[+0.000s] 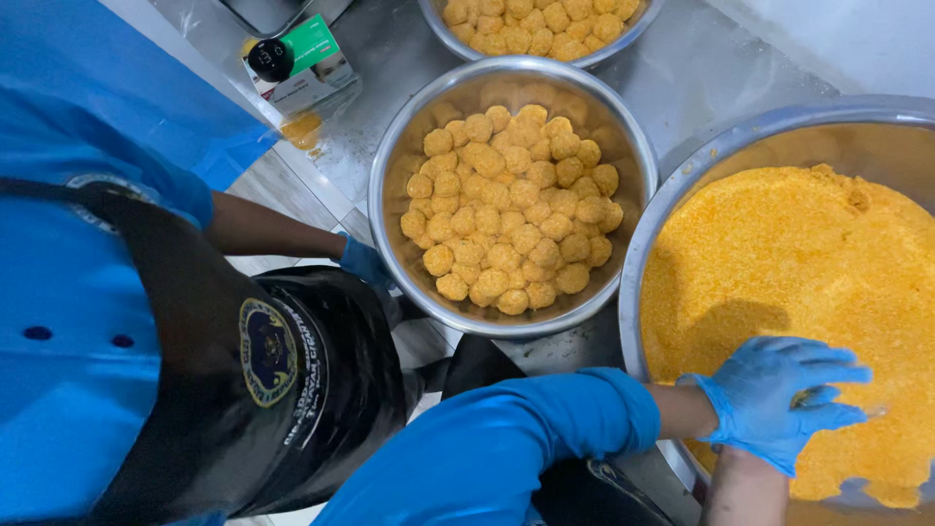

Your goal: The person takes pale dough balls and rolls them by hand in a large bowl of orange crumb coating, pressing and turning each ball until covered, then places the coated balls into a separate bowl. They repeat this coating cycle continuously while a coworker supplies uncoated dough portions.

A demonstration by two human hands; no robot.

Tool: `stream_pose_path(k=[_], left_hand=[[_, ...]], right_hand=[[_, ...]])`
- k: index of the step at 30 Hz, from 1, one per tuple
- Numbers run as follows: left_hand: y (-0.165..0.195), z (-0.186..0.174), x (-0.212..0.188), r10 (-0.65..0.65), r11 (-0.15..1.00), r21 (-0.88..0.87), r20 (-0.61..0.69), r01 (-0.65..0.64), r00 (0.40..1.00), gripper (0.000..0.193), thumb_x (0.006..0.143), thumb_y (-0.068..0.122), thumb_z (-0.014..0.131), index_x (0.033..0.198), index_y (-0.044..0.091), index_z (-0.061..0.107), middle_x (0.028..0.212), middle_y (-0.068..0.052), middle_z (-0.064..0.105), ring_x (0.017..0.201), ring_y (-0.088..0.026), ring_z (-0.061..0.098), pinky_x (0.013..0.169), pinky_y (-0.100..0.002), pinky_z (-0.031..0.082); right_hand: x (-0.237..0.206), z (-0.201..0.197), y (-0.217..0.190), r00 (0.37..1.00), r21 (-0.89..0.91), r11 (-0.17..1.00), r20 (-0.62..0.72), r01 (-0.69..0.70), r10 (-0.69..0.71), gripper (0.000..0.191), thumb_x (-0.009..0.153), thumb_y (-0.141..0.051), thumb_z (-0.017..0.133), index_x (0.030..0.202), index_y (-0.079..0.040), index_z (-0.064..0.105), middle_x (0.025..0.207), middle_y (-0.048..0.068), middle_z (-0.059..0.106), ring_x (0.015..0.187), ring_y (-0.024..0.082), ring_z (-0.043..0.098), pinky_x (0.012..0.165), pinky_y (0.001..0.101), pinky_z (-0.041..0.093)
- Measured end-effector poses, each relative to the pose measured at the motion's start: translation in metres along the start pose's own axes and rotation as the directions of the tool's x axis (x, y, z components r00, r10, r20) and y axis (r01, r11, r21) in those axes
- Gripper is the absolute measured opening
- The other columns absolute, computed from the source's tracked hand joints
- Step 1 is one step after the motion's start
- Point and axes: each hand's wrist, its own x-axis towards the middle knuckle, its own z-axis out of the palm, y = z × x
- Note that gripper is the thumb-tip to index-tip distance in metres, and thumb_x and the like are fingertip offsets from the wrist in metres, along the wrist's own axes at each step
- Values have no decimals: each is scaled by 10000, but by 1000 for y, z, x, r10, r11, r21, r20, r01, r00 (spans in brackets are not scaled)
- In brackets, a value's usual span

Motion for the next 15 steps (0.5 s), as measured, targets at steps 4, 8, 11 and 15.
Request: stream_pose_path(k=[4,8,11,15], left_hand=[[-4,16,6,-565,688,-410,217,599,796,530,1079,467,594,1270,-22,665,1000,-194,714,968,-278,668,877,-423,540],[-10,26,6,-511,609,-532,305,589,804,556,1154,458,539,1078,-65,713,961,-182,729,936,-240,670,899,-412,549],[-3,20,-6,-90,985,-133,120,106,989,409,1041,440,597,1110,68,752,965,-131,733,954,-228,683,887,-361,531],[12,20,-9,-458,870,-167,73,464,886,449,1025,363,656,1332,34,647,1188,-211,668,1055,-311,654,922,-423,535]], right_hand=[[-2,4,2,948,-581,758,81,296,-309,373,1192,-388,516,1184,-38,644,1165,136,673,1065,217,636,957,366,507],[-10,5,-5,773,-575,578,161,579,-614,415,1151,-421,469,1201,-47,642,1194,133,679,1096,223,668,981,360,541],[-17,5,-11,985,203,965,9,165,-170,526,1048,-471,384,1210,-55,661,1186,107,682,1092,230,673,972,367,557],[-17,-3,-15,930,-609,727,50,317,-364,503,1119,-450,515,1122,52,548,1137,218,600,1038,397,537,949,521,441]])
